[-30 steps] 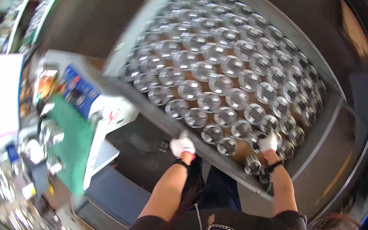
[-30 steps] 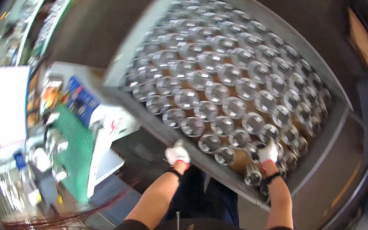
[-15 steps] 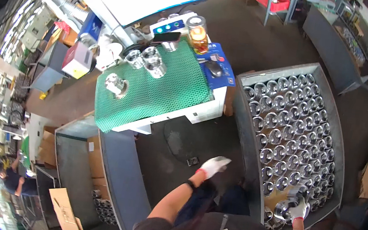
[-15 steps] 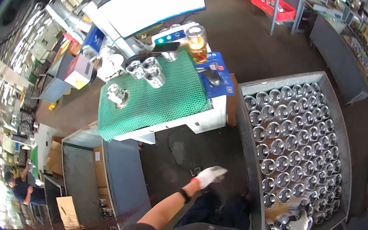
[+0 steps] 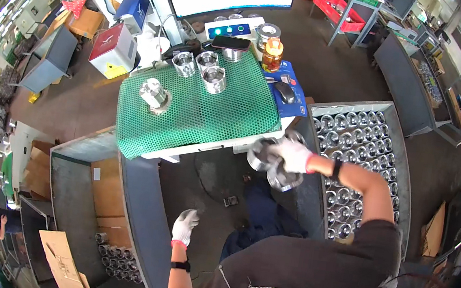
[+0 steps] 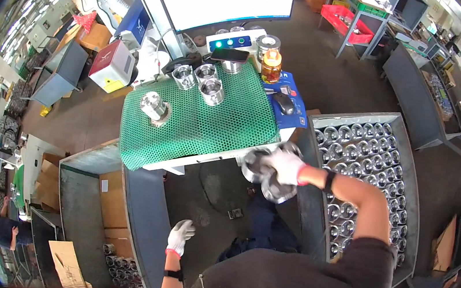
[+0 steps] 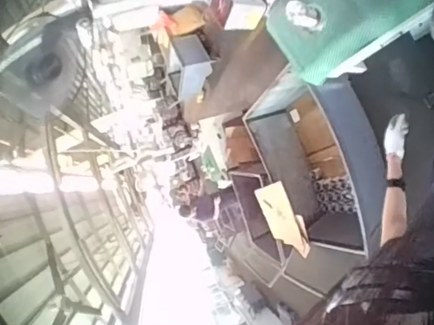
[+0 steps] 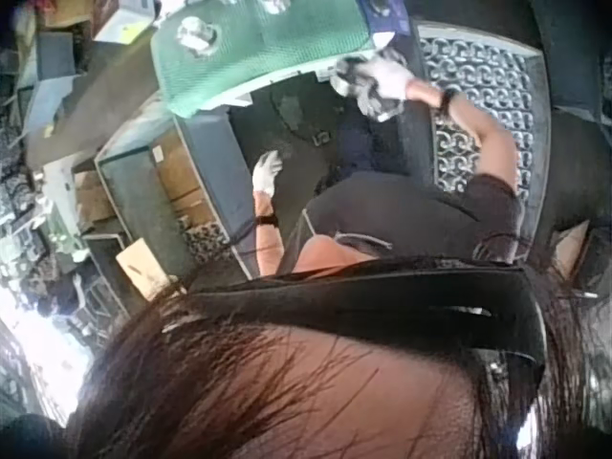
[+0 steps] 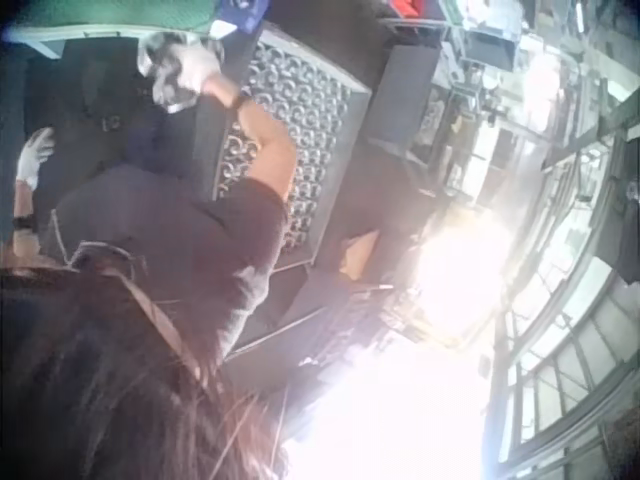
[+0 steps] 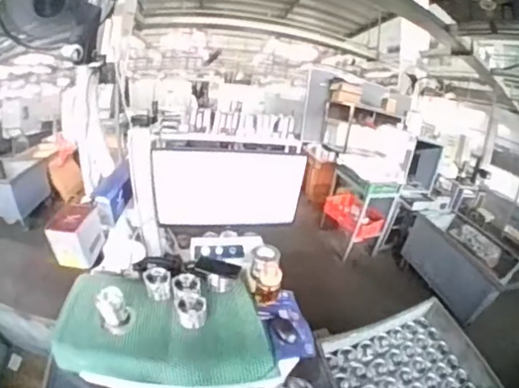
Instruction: Laser marking metal pistons and organizing them in a storage bin using cardboard dividers.
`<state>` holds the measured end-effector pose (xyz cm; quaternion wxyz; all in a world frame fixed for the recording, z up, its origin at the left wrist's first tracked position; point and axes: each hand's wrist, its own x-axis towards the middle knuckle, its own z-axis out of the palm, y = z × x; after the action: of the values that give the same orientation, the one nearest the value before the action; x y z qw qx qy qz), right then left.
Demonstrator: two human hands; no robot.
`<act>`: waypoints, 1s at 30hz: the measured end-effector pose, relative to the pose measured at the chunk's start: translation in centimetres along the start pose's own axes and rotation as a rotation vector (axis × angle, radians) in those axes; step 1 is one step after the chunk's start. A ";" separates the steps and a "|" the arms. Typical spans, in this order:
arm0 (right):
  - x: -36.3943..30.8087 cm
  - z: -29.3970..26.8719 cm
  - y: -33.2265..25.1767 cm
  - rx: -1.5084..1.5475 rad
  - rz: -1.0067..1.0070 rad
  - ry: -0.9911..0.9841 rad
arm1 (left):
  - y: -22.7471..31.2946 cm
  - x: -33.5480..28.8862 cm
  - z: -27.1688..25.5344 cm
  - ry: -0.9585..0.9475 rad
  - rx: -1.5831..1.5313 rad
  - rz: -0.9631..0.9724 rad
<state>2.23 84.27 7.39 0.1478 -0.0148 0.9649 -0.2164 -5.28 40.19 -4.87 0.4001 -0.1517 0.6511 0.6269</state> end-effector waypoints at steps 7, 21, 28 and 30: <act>17.8 -6.7 7.0 -0.355 -0.226 0.048 | 0.4 -3.8 -3.0 0.470 -0.084 -0.085; 21.1 -5.4 11.3 -0.239 -0.181 0.647 | 4.9 3.1 -0.9 0.057 0.055 -0.003; -6.2 11.6 1.9 -0.030 0.413 0.453 | -0.7 3.9 0.3 -0.133 0.397 -0.145; -15.9 18.6 -1.0 0.056 0.624 0.258 | -0.3 1.6 3.6 -0.163 0.557 -0.169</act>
<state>22.80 77.14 -3.86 0.0838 0.3129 0.9274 -0.1874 -4.88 44.01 -5.80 0.5280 -0.0387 0.7489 0.3987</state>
